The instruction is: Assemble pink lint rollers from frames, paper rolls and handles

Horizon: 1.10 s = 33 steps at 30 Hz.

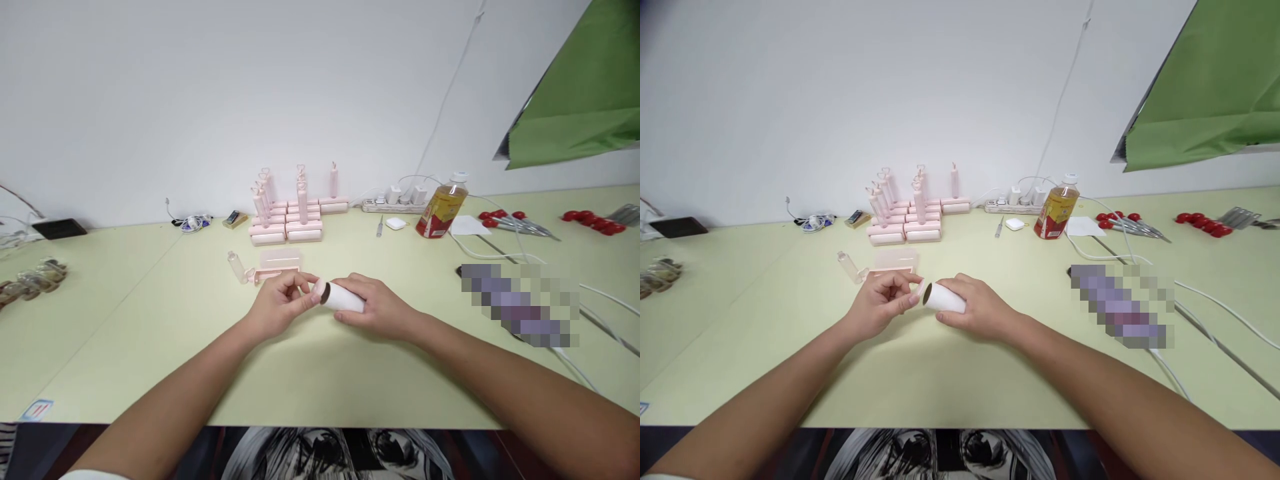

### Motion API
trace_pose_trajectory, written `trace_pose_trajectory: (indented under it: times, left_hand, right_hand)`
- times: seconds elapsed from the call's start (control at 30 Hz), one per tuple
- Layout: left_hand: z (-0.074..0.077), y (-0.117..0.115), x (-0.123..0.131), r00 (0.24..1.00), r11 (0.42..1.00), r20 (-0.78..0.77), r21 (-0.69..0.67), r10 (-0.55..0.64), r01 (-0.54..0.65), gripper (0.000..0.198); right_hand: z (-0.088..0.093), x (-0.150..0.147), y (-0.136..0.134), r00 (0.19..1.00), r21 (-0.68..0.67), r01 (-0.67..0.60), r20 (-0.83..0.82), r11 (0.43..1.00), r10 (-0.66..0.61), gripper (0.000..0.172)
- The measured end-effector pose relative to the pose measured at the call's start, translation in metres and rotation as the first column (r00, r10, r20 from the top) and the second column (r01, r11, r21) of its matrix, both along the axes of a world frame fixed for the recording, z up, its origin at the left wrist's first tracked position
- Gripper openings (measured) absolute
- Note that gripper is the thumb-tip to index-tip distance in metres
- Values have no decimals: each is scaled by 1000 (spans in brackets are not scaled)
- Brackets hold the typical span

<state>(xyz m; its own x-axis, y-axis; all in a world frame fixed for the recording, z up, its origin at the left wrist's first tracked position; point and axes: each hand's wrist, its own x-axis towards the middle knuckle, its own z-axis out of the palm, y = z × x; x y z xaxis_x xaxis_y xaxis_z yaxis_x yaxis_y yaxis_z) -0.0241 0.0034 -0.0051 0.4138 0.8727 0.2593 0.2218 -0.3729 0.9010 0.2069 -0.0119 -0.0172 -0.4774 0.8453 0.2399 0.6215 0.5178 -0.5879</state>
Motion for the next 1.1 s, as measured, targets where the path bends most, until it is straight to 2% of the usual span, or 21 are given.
trace_pose_trajectory:
  times: [0.17,0.43,0.67,0.8,0.97,1.0,1.1]
  left_hand:
    - [-12,-5,6,996,997,71,-57,-47,51,25]
    - [-11,-4,4,999,999,1,-12,-38,38,23]
    - [-19,-2,5,998,997,25,-43,-56,57,23]
    - [-18,-2,5,1000,998,-1,64,-22,22,28]
    - [-16,-6,7,994,971,-20,218,107,-100,50]
    - [-16,-7,8,996,973,-45,222,71,-60,50]
    - [-14,-8,9,969,950,-182,232,-170,210,41]
  right_hand:
    - [2,-3,-3,1000,22,1,-28,1000,0,40]
    - [2,-3,-4,1000,36,-3,-23,999,4,38]
    - [1,-4,-3,999,20,-11,-40,1000,11,36]
    - [1,-3,-2,998,10,29,-64,1000,-28,35]
    - [-1,-3,-2,990,-41,93,-105,995,-97,37]
    - [-1,-3,-2,989,-39,92,-114,995,-96,37]
    - [-1,-3,-3,990,-31,70,-121,997,-73,30]
